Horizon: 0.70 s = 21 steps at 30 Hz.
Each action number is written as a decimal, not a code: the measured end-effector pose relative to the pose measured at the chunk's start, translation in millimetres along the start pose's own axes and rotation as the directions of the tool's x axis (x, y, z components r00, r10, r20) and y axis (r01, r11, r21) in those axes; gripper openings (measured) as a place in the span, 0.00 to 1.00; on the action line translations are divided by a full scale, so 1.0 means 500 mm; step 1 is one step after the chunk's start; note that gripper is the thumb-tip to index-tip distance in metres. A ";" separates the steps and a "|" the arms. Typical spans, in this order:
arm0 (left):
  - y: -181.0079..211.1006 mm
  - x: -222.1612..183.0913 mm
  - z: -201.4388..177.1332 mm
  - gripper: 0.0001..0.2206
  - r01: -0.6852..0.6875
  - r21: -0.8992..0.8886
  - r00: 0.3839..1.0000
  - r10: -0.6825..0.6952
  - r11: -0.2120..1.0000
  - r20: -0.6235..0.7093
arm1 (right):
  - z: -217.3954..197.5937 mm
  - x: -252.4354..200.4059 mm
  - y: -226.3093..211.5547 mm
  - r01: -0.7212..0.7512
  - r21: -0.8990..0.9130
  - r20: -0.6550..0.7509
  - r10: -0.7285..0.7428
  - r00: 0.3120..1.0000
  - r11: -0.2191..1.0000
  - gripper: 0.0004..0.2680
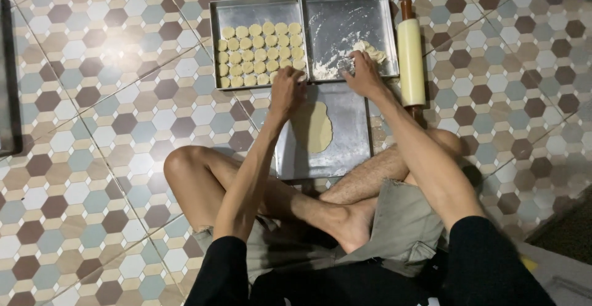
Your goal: Rolling out dough and cutting it into small circular shapes for baking.
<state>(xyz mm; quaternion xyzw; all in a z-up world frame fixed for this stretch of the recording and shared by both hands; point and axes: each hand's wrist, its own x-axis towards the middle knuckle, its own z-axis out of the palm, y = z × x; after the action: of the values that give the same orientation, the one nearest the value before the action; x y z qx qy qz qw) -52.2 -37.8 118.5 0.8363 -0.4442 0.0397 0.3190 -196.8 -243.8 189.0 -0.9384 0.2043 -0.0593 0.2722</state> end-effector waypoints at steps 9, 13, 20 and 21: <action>-0.238 -0.137 -0.122 0.26 0.532 -0.178 0.743 -0.557 0.828 -0.371 | 0.049 -0.132 -0.096 0.207 0.114 -0.003 -0.208 0.978 0.972 0.17; -0.274 -0.146 -0.113 0.23 0.465 -0.266 0.780 -0.533 0.845 -0.329 | 0.076 -0.174 -0.150 0.275 0.117 0.079 -0.285 0.955 0.954 0.17; -0.267 -0.153 -0.130 0.25 0.401 -0.364 0.789 -0.519 0.841 -0.329 | 0.121 -0.181 -0.168 0.300 0.114 0.112 -0.312 0.943 0.947 0.18; -0.259 -0.156 -0.138 0.26 0.385 -0.386 0.795 -0.514 0.838 -0.323 | 0.124 -0.182 -0.172 0.302 0.115 0.108 -0.315 0.943 0.946 0.18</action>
<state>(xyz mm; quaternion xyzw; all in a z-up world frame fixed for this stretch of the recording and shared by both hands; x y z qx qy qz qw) 15.3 109.6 81.2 0.8318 -0.1530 0.0701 0.5290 -235.6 -109.9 182.5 -0.9463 0.0341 -0.0521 0.3171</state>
